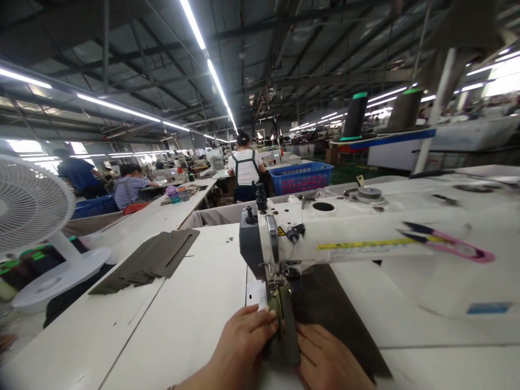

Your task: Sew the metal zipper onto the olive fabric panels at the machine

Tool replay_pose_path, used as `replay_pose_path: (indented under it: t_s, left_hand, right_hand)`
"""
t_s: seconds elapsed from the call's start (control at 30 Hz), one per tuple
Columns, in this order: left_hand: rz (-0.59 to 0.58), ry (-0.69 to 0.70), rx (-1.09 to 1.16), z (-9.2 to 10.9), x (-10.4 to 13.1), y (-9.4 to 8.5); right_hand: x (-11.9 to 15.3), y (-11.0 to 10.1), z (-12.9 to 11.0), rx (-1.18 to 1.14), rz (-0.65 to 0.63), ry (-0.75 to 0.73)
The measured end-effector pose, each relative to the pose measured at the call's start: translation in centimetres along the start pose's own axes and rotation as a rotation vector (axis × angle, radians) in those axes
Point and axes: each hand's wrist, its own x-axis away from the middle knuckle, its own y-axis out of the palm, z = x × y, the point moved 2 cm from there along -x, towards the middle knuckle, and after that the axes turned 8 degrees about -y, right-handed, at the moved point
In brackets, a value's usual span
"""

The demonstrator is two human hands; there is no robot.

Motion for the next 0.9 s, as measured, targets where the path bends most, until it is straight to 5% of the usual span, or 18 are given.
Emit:
replay_pose_path:
  t_s: [0.1, 0.23, 0.47, 0.7, 0.9]
  left_hand:
    - [0.054, 0.065, -0.084, 0.2, 0.0, 0.4]
    - [0.133, 0.164, -0.177, 0.7, -0.6, 0.1]
    - [0.163, 0.162, -0.215, 1.3, -1.3, -0.5]
    - [0.012, 0.141, -0.261, 1.0, -1.0, -0.4]
    - [0.036, 0.116, -0.212, 0.9, -1.6, -0.6]
  right_hand:
    - [0.1, 0.9, 0.1, -0.024, 0.044, -0.020]
    - [-0.1, 1.0, 0.2, 0.023, 0.308, -0.003]
    - [-0.9, -0.3, 0.4, 0.014, -0.020, -0.050]
    - [-1.3, -1.0, 0.2, 0.022, 0.026, -0.058]
    - [-1.2, -0.6, 0.8, -0.030, 0.016, -0.010]
